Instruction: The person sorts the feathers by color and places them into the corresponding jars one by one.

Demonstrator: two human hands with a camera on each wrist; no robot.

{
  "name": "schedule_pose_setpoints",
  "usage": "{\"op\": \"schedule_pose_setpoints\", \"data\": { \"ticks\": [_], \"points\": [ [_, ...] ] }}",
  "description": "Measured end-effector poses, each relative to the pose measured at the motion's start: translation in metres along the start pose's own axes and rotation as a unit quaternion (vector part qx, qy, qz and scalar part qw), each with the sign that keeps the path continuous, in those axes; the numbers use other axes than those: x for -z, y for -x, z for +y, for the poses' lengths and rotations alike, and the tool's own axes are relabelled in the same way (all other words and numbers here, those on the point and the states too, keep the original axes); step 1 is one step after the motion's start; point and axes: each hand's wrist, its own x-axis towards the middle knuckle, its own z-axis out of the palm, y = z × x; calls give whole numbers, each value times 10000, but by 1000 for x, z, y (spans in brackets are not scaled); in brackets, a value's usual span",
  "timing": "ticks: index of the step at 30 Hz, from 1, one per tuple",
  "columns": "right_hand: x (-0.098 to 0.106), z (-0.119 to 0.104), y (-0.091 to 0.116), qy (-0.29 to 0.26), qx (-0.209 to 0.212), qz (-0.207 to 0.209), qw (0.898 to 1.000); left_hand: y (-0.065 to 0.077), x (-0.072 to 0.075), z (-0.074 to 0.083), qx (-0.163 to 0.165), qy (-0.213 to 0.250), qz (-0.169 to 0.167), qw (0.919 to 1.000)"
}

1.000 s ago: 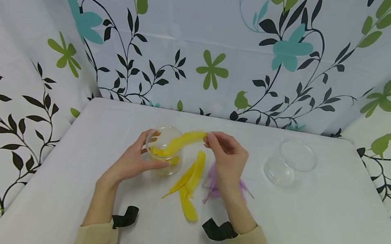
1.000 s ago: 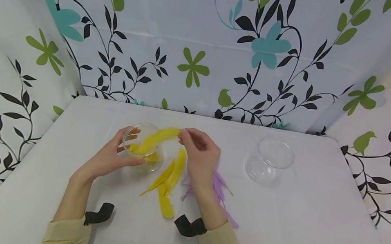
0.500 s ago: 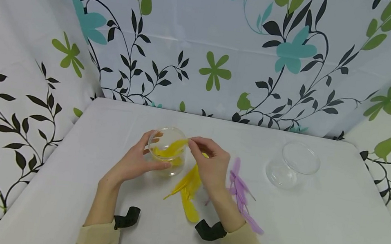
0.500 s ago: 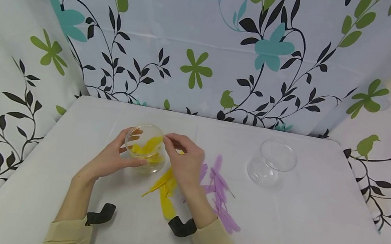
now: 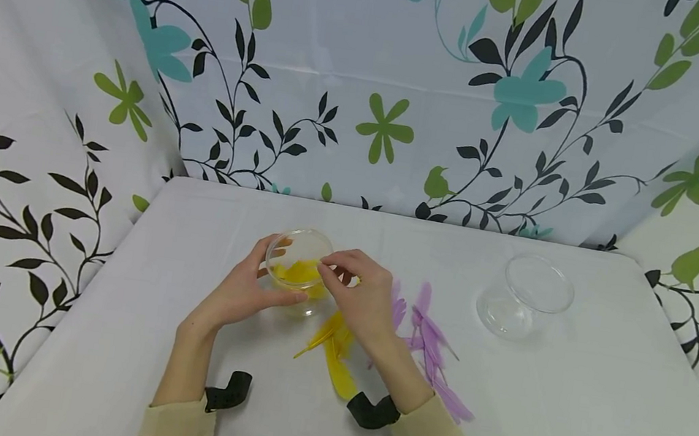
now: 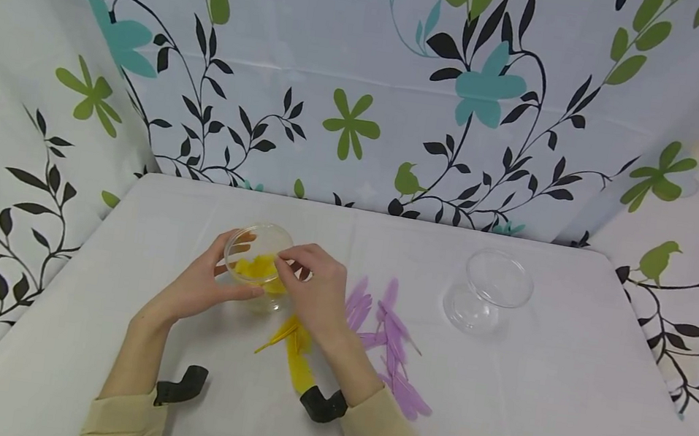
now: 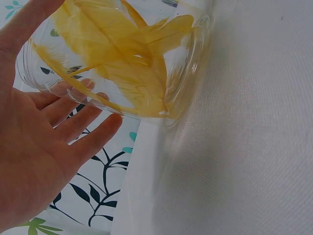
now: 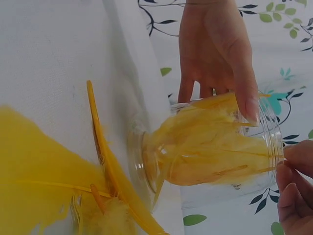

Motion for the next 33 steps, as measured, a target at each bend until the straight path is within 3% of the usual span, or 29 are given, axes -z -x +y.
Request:
{"op": "schedule_pose_setpoints", "data": {
  "ticks": [7,17,25,33],
  "points": [
    [4,0,3,60,63,35,10000,0,-1,3,116,-23,-22,9999],
    [26,7,15,9,-296,88,9995,0,0,4,110,-12,-8,9999],
    [36,14,29,270,-933,-440,9943,-1,0,4,166,-49,-14,9999],
    [35,22,50,491,-956,-1010,9891,0,-1,5,166,-74,-13,9998]
  ]
}}
